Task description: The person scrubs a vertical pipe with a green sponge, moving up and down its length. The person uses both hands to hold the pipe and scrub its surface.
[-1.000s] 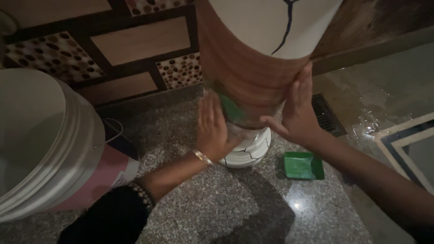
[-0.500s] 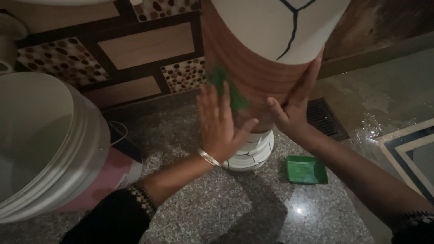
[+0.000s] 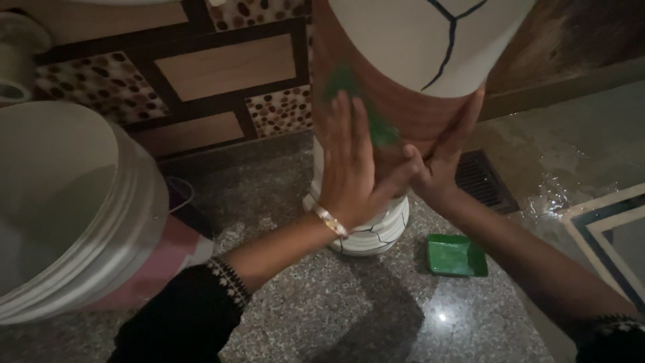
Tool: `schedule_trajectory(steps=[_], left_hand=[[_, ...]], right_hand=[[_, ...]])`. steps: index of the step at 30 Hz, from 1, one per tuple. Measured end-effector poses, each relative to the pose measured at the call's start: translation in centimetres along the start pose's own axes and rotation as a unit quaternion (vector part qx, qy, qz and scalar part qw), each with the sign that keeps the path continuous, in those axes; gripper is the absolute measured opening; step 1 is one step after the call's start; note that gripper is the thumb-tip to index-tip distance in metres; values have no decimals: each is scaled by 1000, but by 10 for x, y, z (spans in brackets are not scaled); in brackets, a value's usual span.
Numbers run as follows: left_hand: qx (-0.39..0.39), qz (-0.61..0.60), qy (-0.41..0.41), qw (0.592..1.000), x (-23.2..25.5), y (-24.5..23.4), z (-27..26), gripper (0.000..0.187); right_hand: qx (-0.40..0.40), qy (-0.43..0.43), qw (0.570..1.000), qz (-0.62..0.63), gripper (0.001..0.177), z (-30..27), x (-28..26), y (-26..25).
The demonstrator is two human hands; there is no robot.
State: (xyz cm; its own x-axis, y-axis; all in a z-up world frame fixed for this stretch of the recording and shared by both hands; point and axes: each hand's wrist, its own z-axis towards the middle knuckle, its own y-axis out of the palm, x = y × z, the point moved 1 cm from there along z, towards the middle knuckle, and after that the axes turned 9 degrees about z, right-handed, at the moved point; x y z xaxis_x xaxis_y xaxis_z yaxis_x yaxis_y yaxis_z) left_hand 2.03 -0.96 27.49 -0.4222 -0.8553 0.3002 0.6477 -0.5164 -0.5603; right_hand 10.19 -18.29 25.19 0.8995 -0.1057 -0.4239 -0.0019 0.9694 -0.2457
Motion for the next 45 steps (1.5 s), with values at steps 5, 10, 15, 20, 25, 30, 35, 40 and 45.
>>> schedule_trajectory(steps=[5, 10, 15, 20, 25, 30, 35, 40, 45], left_hand=[[88, -84, -88, 989, 2, -21, 31, 87], [72, -229, -217, 946, -17, -43, 45, 31], [7, -387, -389, 836, -47, -76, 43, 51], [-4, -518, -385, 764, -62, -77, 34, 53], [-5, -535, -380, 754, -67, -74, 30, 44], [-6, -513, -419, 749, -64, -76, 34, 43], [-23, -482, -443, 756, -59, -82, 38, 39], [-19, -479, -349, 805, -62, -73, 32, 46], [-39, -478, -336, 811, -58, -73, 30, 60]], right_hand=[[1, -6, 1000, 28, 102, 2, 0, 1], [-1, -9, 1000, -11, 102, 4, -2, -2], [-7, -17, 1000, -2, 101, 5, -3, -2], [-7, -21, 1000, 0, 99, 5, -1, -1], [-8, -22, 1000, 4, 98, 4, 1, 0], [-9, -22, 1000, -11, 99, 2, 3, 0], [-16, -12, 1000, 1, 99, 1, 0, -1], [-12, -11, 1000, -13, 98, 1, 0, -1], [-13, -14, 1000, 8, 97, 1, 1, 1]])
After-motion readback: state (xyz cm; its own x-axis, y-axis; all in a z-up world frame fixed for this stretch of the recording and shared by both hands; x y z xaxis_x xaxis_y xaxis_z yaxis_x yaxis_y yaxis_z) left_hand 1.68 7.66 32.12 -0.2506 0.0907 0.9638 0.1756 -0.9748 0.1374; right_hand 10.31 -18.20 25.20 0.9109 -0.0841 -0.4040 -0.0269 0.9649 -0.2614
